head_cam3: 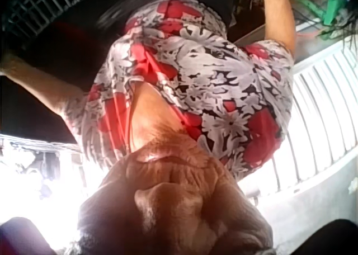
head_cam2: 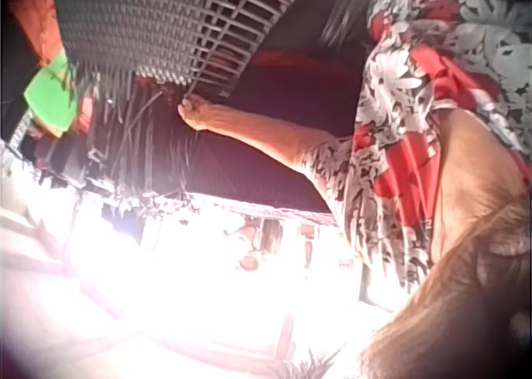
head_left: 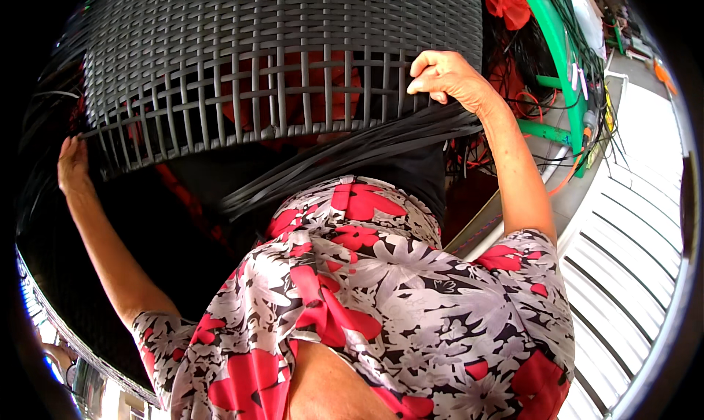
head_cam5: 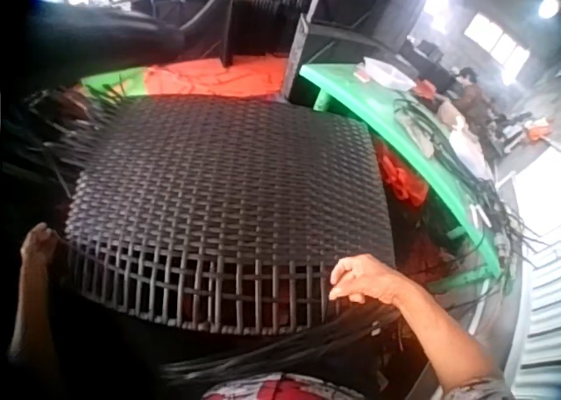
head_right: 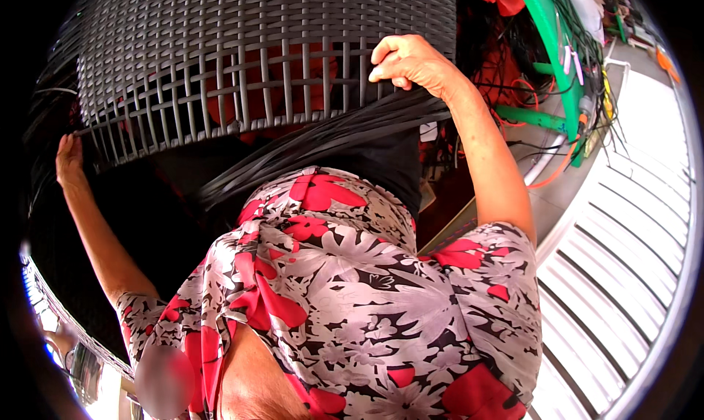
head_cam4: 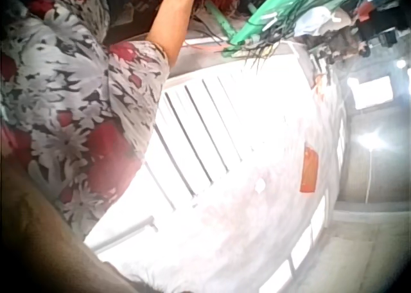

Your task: The person weaves synthetic rattan strips through a black plastic furniture frame by hand. They repeatedly thread the strips into the pre-existing grid of the frame and pull them tight.

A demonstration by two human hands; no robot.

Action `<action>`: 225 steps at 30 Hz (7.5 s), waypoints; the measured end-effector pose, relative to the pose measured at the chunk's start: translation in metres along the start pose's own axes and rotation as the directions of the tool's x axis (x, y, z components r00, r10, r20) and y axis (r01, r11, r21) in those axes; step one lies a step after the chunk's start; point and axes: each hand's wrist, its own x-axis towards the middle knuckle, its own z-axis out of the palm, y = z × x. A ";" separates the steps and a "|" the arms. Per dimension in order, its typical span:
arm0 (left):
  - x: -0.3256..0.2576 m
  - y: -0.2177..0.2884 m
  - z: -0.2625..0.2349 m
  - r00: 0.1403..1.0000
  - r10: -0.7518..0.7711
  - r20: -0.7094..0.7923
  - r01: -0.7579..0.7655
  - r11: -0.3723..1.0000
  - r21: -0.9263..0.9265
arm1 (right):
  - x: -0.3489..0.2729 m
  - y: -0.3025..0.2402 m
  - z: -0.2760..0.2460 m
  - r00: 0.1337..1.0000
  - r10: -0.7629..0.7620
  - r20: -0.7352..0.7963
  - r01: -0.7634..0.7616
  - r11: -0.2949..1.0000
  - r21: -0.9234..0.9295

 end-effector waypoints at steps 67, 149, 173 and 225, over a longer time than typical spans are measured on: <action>-0.387 -0.036 0.412 0.514 0.370 0.774 -0.772 0.593 0.229 | -0.037 0.062 -0.017 0.576 -0.714 -0.398 0.351 0.656 -0.668; -0.071 -0.046 0.107 0.883 -0.455 0.114 0.460 0.888 -0.022 | 0.070 0.001 0.148 0.719 -0.692 0.059 0.341 0.278 -0.898; -0.107 -0.047 0.119 0.965 -0.176 0.196 0.220 0.949 -0.227 | 0.090 -0.046 0.254 0.409 -0.841 0.353 0.724 0.063 -0.687; -0.147 -0.099 0.128 0.977 0.213 -0.011 -0.172 0.813 0.557 | -0.027 0.150 -0.029 0.906 -0.035 -0.421 0.272 0.811 0.518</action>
